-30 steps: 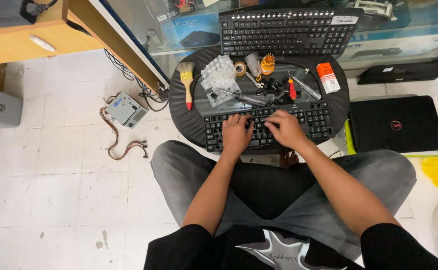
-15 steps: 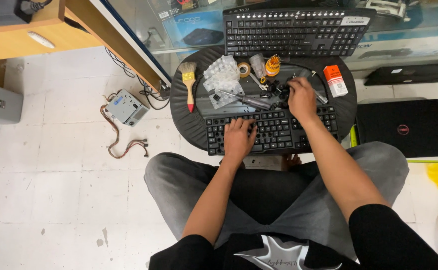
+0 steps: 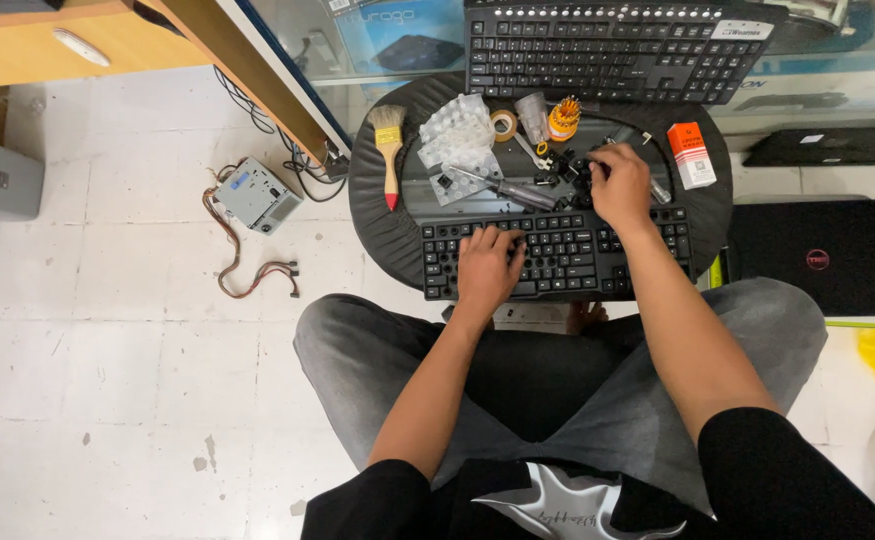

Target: Reassembling keys onto a computer keyboard by picking them up and pressing them into place.

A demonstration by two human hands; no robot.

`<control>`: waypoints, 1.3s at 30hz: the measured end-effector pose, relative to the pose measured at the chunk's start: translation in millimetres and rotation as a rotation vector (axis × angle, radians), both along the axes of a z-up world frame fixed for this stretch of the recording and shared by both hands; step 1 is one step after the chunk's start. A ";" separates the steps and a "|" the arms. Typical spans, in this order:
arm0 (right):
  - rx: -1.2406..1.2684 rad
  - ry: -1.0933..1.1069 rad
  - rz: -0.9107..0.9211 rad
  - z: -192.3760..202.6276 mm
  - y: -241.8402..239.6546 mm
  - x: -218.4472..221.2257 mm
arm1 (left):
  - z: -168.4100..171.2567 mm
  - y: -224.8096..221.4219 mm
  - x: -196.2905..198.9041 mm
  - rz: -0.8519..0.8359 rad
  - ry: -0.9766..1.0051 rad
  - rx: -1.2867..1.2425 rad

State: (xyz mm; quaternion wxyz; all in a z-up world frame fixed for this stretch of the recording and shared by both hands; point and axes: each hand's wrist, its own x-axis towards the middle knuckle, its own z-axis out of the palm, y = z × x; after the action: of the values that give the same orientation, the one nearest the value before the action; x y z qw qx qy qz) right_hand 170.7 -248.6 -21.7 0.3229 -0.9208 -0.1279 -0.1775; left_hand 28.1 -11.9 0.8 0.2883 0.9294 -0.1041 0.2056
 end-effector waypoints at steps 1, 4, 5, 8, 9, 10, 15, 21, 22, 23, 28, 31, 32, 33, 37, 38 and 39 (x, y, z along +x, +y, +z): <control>0.000 0.001 0.001 5.0 1.3 -1.0 | 1.4 -0.1 1.0 0.001 0.001 0.000; -0.134 0.007 0.034 9.6 5.8 -6.9 | 3.8 1.1 -1.9 0.002 0.016 -0.011; -0.203 0.014 0.038 6.5 6.2 -8.0 | 4.6 1.4 -2.9 0.007 0.031 -0.017; -0.302 -0.028 0.027 -8.8 3.0 -3.3 | 4.9 1.0 -2.0 0.007 0.042 -0.038; -0.333 -0.075 0.013 -15.1 1.6 -1.3 | 4.8 0.9 -1.9 0.003 0.043 -0.053; -0.331 -0.075 0.013 -17.1 2.4 -1.1 | 4.1 1.0 -2.1 0.002 0.043 -0.051; -0.364 -0.060 -0.032 -16.2 6.1 -4.8 | 10.2 1.0 -3.3 -0.009 0.052 -0.063; -0.232 -0.089 -0.022 -19.8 -0.3 -5.0 | 5.9 0.5 -2.0 -0.011 0.053 -0.062; -0.232 -0.093 -0.025 -15.2 0.5 -6.6 | 4.9 0.1 -1.1 -0.014 0.049 -0.062; -0.176 -0.084 -0.013 -10.6 1.3 -8.3 | 4.0 -0.3 -0.4 -0.008 0.053 -0.058; -0.111 -0.069 -0.017 3.1 3.3 -24.1 | 6.6 -0.8 -0.7 -0.007 0.067 -0.065; -0.094 -0.091 -0.016 2.0 -0.7 -28.9 | 0.2 -1.8 4.4 0.005 0.084 -0.202; -0.056 -0.100 0.003 8.3 0.4 -33.7 | -8.6 -1.7 7.4 0.000 0.254 -0.659; -0.017 -0.109 0.022 14.4 1.5 -38.3 | -17.6 -1.7 10.7 -0.005 0.424 -1.116; 0.153 -0.090 0.087 52.7 22.1 -67.4 | 8.6 0.0 10.9 -0.250 0.618 -2.074; 0.187 -0.104 0.147 60.7 28.9 -76.1 | 20.5 -2.6 10.6 -0.282 0.627 -2.142; 0.221 -0.119 0.207 68.5 35.2 -84.7 | 32.4 -5.5 10.3 -0.315 0.634 -2.209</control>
State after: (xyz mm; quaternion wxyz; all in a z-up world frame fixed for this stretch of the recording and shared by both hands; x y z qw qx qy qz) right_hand 86.0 -213.4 46.8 0.4305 -0.8495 -0.2210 -0.2104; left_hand 38.5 -17.4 33.1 0.9782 0.1581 0.0944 -0.0957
